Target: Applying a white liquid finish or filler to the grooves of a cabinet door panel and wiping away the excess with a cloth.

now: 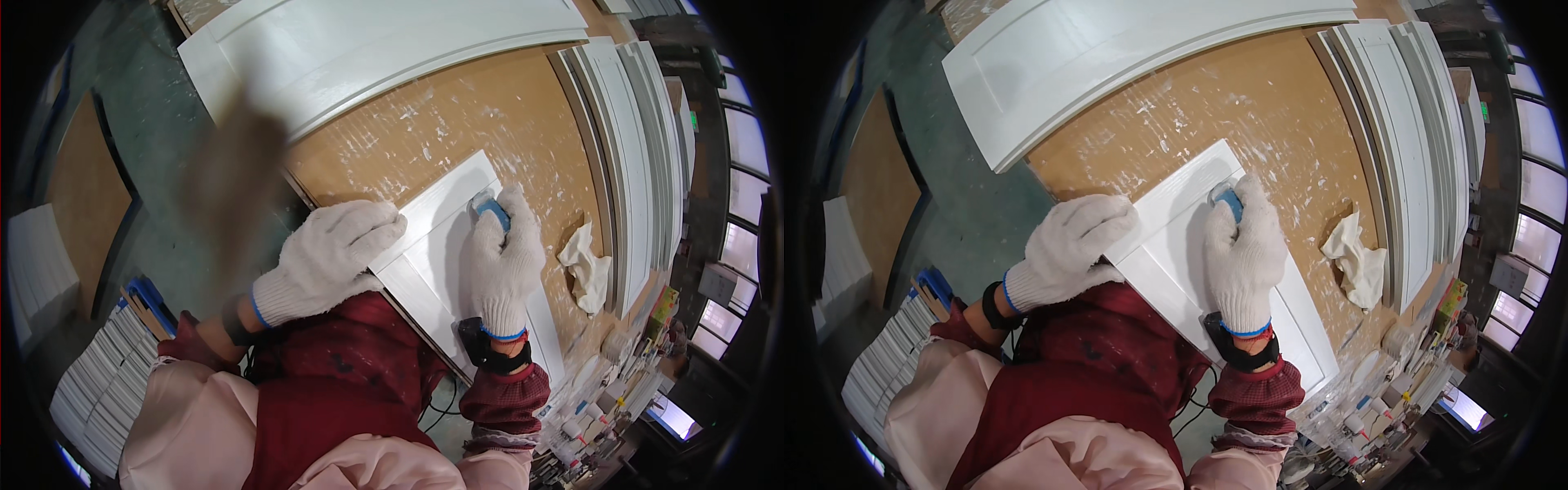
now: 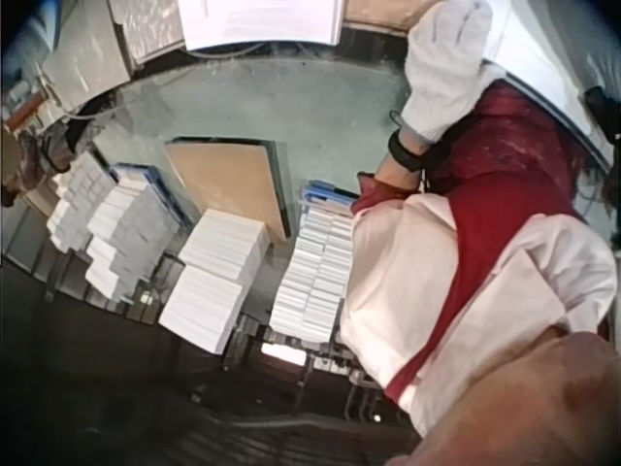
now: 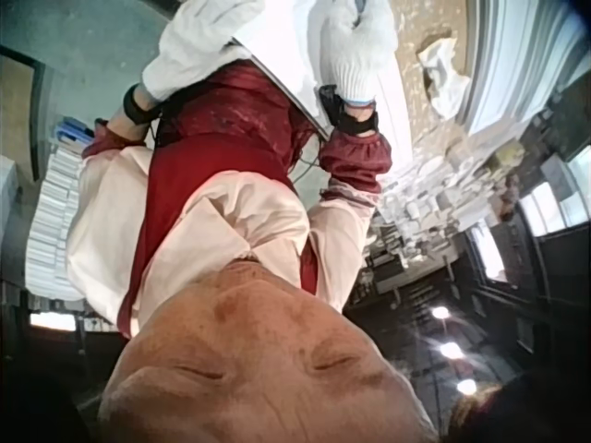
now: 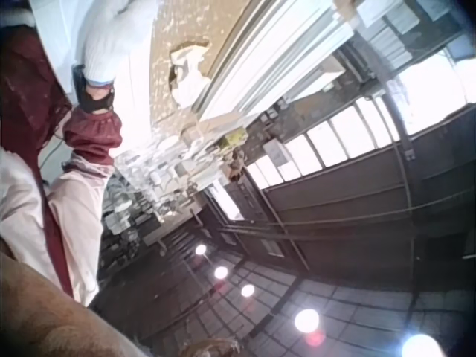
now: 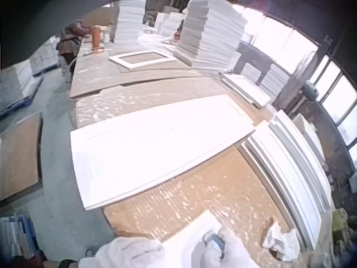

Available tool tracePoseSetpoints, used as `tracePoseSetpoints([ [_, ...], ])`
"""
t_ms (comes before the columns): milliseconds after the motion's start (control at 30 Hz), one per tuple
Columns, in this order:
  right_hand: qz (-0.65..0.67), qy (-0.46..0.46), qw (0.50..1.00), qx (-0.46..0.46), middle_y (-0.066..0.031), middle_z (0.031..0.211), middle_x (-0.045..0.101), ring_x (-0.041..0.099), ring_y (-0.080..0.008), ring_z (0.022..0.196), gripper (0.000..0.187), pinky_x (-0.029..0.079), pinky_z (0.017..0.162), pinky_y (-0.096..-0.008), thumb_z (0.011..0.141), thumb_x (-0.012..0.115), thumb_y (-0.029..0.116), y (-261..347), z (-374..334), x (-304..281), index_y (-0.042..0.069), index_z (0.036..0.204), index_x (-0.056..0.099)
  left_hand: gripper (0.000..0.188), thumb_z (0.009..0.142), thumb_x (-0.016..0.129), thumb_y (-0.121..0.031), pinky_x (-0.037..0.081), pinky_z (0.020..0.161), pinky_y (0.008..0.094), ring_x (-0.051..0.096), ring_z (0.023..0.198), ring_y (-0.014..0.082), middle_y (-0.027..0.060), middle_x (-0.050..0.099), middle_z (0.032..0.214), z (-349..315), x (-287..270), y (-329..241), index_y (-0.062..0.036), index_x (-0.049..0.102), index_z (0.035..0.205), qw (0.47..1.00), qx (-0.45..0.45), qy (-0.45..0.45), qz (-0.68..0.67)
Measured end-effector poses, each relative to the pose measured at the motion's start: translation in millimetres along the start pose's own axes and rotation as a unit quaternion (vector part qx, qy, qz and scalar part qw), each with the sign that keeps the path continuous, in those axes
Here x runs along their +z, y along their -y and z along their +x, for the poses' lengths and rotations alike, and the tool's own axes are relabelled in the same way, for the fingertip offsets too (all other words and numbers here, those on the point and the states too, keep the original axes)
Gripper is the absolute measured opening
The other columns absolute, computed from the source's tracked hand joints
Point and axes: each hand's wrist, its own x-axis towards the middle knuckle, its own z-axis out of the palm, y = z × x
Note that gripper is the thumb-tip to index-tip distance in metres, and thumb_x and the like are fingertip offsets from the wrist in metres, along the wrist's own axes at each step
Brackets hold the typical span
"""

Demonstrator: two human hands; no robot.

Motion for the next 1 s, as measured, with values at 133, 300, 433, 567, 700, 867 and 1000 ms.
tracePoseSetpoints([
  [133,-0.003,0.047,0.998,0.039,-0.0182,0.100,0.068,0.067,-0.0334,0.093,0.035,0.052,0.082,-0.0384,0.085,0.060,0.014,0.1,0.8,-1.4,0.008,0.119,0.062,0.077,0.053,0.083,-0.022,0.046,0.092,0.0396,0.056,0.114,0.0286,0.0074,0.056,0.125,-2.5,-0.9,-1.5,-0.0099,0.055,0.124,1.000,0.001,-0.014,0.005],
  [300,0.036,0.015,0.996,0.077,-0.0195,0.104,0.068,0.068,-0.0309,0.097,0.035,0.052,0.085,-0.0369,0.086,0.059,0.011,-0.2,-0.1,-19.0,0.005,0.120,0.062,0.078,0.052,0.082,-0.023,0.046,0.092,0.0392,0.056,0.113,0.0281,0.0070,0.057,0.124,-2.2,1.3,-0.1,-0.0103,0.055,0.124,1.000,0.007,-0.016,0.005],
  [433,0.070,0.034,0.996,0.037,-0.0181,0.105,0.068,0.068,-0.0278,0.097,0.034,0.052,0.086,-0.0347,0.085,0.062,0.008,-12.1,-10.4,-41.3,0.001,0.118,0.062,0.077,0.052,0.082,-0.025,0.046,0.093,0.0384,0.056,0.113,0.0270,0.0066,0.057,0.123,-2.5,1.8,-2.3,-0.0102,0.056,0.123,0.999,0.007,-0.020,0.025],
  [567,0.097,0.077,0.991,0.055,-0.0165,0.107,0.067,0.066,-0.0254,0.098,0.035,0.050,0.088,-0.0324,0.086,0.063,0.007,-14.6,-29.0,-60.8,-0.002,0.120,0.060,0.075,0.052,0.083,-0.022,0.046,0.094,0.0385,0.056,0.114,0.0267,0.0071,0.057,0.125,-4.3,5.2,-3.5,-0.0104,0.057,0.122,0.999,0.003,-0.026,0.031],
  [700,0.213,0.084,0.962,0.147,-0.0165,0.111,0.066,0.064,-0.0240,0.102,0.038,0.049,0.091,-0.0320,0.087,0.062,0.006,-10.9,-51.8,-74.7,-0.004,0.122,0.058,0.074,0.054,0.084,-0.017,0.045,0.095,0.0396,0.056,0.114,0.0295,0.0096,0.058,0.127,5.7,8.8,-12.2,-0.0086,0.057,0.123,0.999,-0.031,-0.032,0.005],
  [867,0.280,0.094,0.935,0.198,-0.0177,0.120,0.062,0.060,-0.0235,0.110,0.043,0.046,0.096,-0.0345,0.086,0.063,0.009,-18.0,-78.0,-73.3,-0.006,0.126,0.056,0.072,0.056,0.085,-0.015,0.046,0.096,0.0396,0.056,0.114,0.0318,0.0132,0.058,0.126,12.9,20.2,-24.5,-0.0056,0.057,0.122,0.996,-0.047,-0.078,0.024],
  [1000,0.336,0.026,0.921,0.198,-0.0177,0.124,0.061,0.058,-0.0254,0.115,0.044,0.043,0.100,-0.0346,0.085,0.064,0.009,-12.0,-94.9,-66.0,-0.007,0.126,0.056,0.062,0.065,0.083,-0.013,0.050,0.087,0.0337,0.060,0.105,0.0261,0.0147,0.059,0.125,-2.2,16.7,-29.3,-0.0041,0.057,0.122,0.986,-0.059,-0.146,-0.056],
])
